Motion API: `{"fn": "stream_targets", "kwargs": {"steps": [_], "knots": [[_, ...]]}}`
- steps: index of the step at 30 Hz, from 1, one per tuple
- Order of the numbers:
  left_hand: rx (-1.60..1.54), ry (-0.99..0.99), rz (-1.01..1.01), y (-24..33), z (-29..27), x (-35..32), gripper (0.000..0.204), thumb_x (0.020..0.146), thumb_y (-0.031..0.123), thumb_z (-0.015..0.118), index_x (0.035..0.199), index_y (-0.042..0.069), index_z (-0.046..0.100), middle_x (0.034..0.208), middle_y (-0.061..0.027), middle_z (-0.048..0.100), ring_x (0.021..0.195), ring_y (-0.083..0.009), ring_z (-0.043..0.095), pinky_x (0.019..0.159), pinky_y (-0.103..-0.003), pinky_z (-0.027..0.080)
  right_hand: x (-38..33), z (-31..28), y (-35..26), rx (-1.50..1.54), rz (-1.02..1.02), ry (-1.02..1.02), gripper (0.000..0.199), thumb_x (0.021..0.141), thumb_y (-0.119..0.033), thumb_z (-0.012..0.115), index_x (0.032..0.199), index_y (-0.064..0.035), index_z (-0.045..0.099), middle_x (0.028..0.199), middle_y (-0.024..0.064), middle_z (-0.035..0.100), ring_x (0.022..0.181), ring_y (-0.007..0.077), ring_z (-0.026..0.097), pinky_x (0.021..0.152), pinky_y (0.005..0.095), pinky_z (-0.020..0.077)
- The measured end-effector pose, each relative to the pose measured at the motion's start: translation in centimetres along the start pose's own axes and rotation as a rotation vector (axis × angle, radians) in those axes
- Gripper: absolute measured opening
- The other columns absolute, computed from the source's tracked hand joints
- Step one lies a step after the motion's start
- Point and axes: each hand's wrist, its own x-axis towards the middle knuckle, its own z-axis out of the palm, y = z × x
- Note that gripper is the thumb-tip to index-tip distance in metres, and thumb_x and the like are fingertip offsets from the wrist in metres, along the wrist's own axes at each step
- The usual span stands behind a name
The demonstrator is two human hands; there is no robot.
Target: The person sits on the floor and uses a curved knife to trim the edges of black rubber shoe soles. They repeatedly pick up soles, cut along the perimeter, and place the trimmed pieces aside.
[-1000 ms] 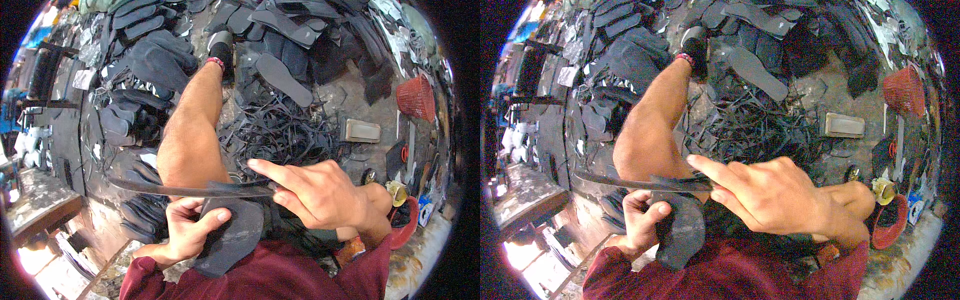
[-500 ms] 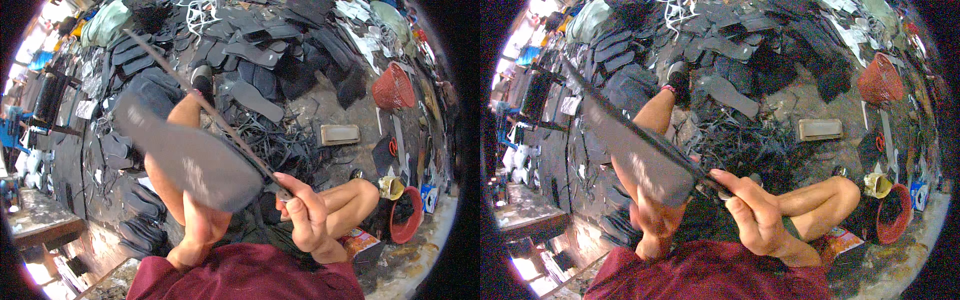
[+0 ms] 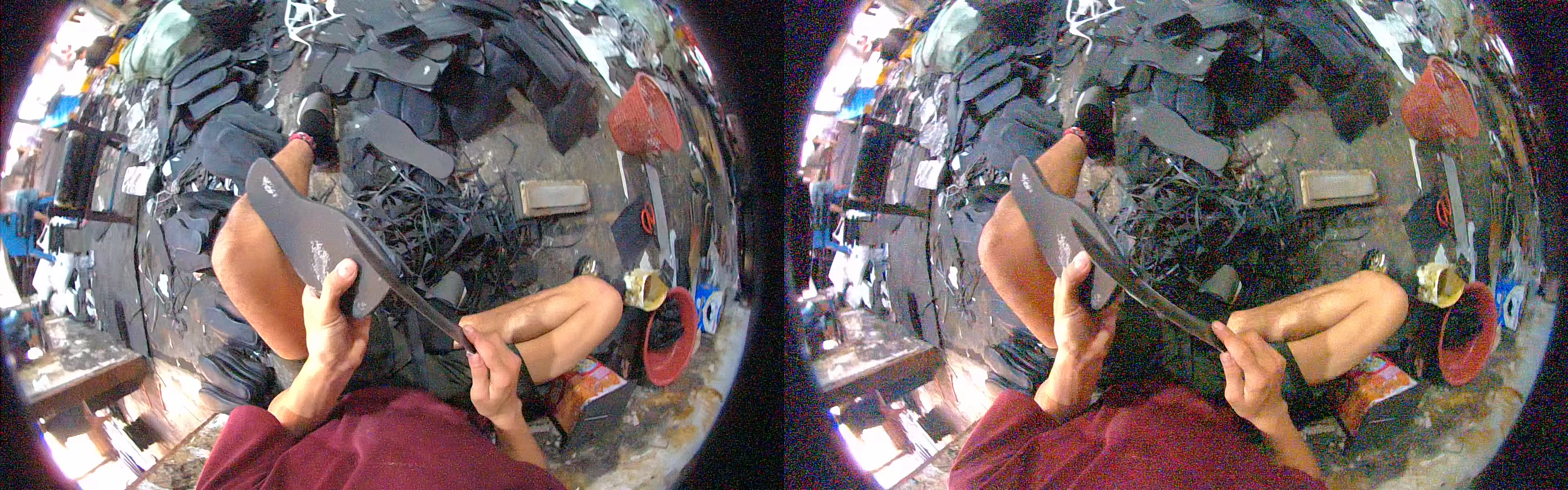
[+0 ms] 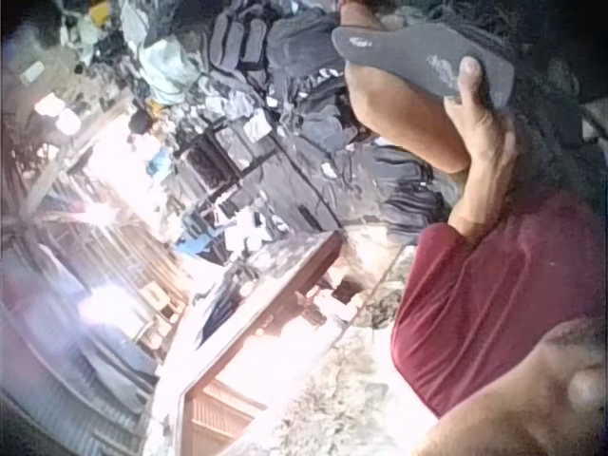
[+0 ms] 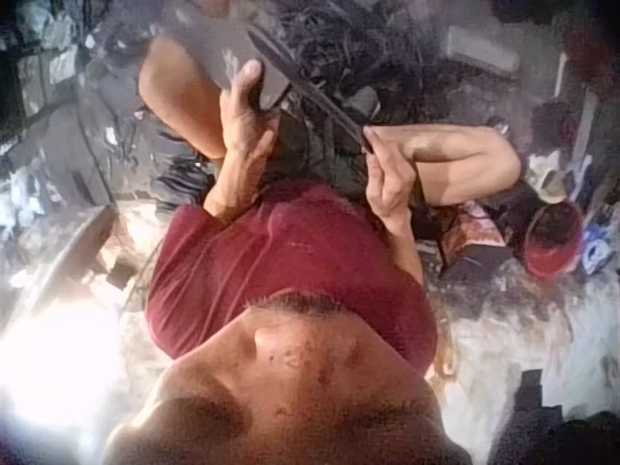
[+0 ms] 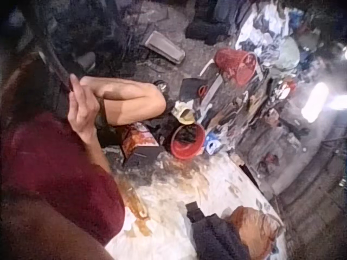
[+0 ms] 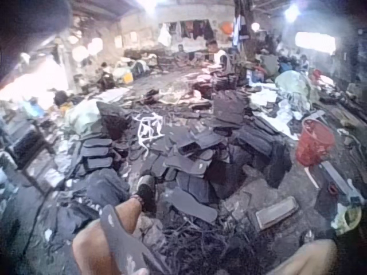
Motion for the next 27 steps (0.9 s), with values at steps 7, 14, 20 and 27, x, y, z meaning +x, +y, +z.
{"fn": "stream_targets", "kwargs": {"steps": [7,14,20,27], "knots": [[0.141,0.001,0.033,-1.3,-2.8,-0.1,0.048,0.077,0.02,0.077,0.116,0.004,0.056,0.101,-0.0069,0.066,0.086,-0.022,0.066,0.076,-0.036,0.057,7.2,1.2,-2.3,-0.025,0.009,-0.225,0.034,0.094,-0.007,0.058,0.128,-0.007,0.064,0.085,0.014,0.065,0.07,0.0298,0.064,0.063,0.0374,0.051],[0.102,-0.137,-0.045,-1.0,-4.5,0.0,0.056,0.075,0.01,0.081,0.124,0.002,0.054,0.108,-0.0066,0.063,0.099,-0.0222,0.064,0.091,-0.038,0.054,13.2,5.3,-3.5,0.106,-0.159,-0.176,0.036,0.097,-0.015,0.057,0.133,-0.0146,0.061,0.086,0.0098,0.062,0.076,0.0277,0.066,0.066,0.0364,0.0543],[0.343,-0.696,0.647,-1.2,-6.1,4.3,0.023,0.075,0.01,0.079,0.095,0.017,0.07,0.148,-0.0223,0.047,0.143,-0.0415,0.037,0.114,-0.057,0.031,11.5,4.0,-1.8,0.78,0.367,-0.116,0.051,0.101,-0.018,0.056,0.149,-0.0057,0.042,0.089,0.002,0.063,0.066,0.0053,0.055,0.059,0.0184,0.0443],[0.403,-0.222,0.522,-1.1,-2.8,2.6,0.055,0.093,-0.004,0.059,0.145,0.002,0.042,0.153,-0.0208,0.04,0.143,-0.028,0.04,0.117,-0.04,0.033,13.2,2.1,-0.9,0.915,0.486,0.32,0.061,0.082,-0.006,0.079,0.137,-0.0079,0.052,0.092,0.0032,0.063,0.061,0.009,0.058,0.047,0.0228,0.0477]]}}
